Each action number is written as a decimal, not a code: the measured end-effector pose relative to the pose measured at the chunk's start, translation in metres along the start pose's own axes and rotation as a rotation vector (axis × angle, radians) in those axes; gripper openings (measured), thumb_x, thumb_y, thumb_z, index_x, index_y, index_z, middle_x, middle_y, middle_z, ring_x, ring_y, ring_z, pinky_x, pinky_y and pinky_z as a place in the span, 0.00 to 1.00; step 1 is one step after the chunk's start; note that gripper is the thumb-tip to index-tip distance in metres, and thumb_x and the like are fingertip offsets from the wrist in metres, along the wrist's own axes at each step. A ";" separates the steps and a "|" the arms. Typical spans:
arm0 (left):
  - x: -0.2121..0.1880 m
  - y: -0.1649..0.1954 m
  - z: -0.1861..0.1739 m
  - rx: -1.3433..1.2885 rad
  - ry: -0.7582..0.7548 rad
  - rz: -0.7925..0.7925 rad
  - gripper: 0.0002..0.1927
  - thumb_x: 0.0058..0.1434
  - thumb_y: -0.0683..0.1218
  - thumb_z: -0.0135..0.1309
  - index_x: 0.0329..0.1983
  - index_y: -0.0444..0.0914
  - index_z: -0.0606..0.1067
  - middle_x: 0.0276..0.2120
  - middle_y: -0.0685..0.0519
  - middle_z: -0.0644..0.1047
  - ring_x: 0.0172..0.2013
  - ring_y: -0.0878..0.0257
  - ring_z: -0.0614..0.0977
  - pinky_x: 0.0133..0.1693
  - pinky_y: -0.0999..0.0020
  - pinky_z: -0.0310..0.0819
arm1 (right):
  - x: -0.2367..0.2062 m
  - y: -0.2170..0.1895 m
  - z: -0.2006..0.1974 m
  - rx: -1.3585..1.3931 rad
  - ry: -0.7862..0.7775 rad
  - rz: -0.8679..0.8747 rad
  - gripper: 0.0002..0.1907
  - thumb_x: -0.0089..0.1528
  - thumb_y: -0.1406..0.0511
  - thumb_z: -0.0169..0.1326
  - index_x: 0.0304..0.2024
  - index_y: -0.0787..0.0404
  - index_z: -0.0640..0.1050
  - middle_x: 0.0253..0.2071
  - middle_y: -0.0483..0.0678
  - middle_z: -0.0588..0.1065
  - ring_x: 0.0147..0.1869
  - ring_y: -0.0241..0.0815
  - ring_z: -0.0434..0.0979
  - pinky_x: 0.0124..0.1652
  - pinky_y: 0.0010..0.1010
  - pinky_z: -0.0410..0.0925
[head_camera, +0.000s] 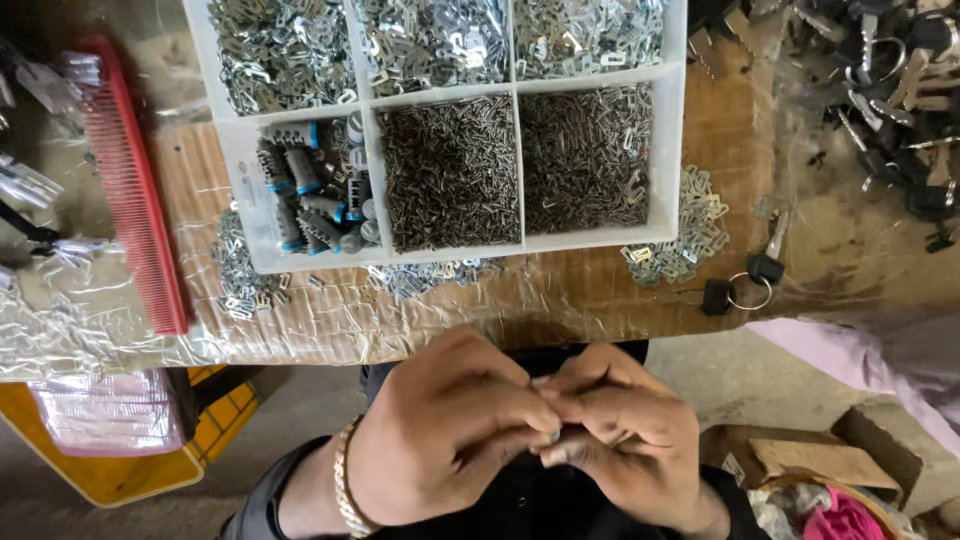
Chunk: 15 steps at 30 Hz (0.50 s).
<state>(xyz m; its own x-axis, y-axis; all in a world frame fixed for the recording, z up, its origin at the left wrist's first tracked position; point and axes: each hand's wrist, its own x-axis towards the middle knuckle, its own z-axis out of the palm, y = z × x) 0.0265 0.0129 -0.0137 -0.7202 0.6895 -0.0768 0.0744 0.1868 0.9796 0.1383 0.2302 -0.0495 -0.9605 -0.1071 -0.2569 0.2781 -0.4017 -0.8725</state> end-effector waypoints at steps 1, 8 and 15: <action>-0.002 -0.001 0.003 -0.153 -0.037 -0.161 0.13 0.53 0.37 0.69 0.40 0.38 0.80 0.34 0.56 0.78 0.29 0.62 0.81 0.35 0.67 0.76 | 0.000 -0.001 -0.004 0.009 -0.088 0.017 0.14 0.63 0.80 0.59 0.52 0.75 0.81 0.55 0.62 0.73 0.51 0.50 0.85 0.48 0.32 0.83; 0.049 0.010 0.037 0.582 0.247 0.191 0.20 0.55 0.39 0.68 0.50 0.37 0.76 0.38 0.49 0.76 0.36 0.54 0.80 0.38 0.62 0.76 | -0.025 0.000 -0.019 0.219 0.286 -0.158 0.18 0.64 0.76 0.62 0.57 0.71 0.79 0.58 0.63 0.73 0.50 0.49 0.81 0.43 0.37 0.81; 0.077 0.036 0.021 0.679 0.239 0.077 0.17 0.66 0.46 0.61 0.55 0.38 0.75 0.43 0.50 0.77 0.43 0.56 0.79 0.45 0.62 0.76 | -0.036 -0.004 -0.027 0.158 0.310 -0.153 0.16 0.64 0.76 0.64 0.54 0.70 0.80 0.53 0.63 0.73 0.49 0.48 0.80 0.42 0.37 0.81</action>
<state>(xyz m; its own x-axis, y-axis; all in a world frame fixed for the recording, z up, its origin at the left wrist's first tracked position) -0.0117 0.0879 0.0113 -0.8208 0.5612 0.1066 0.4875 0.5908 0.6429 0.1715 0.2605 -0.0478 -0.9356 0.2351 -0.2635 0.1038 -0.5300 -0.8416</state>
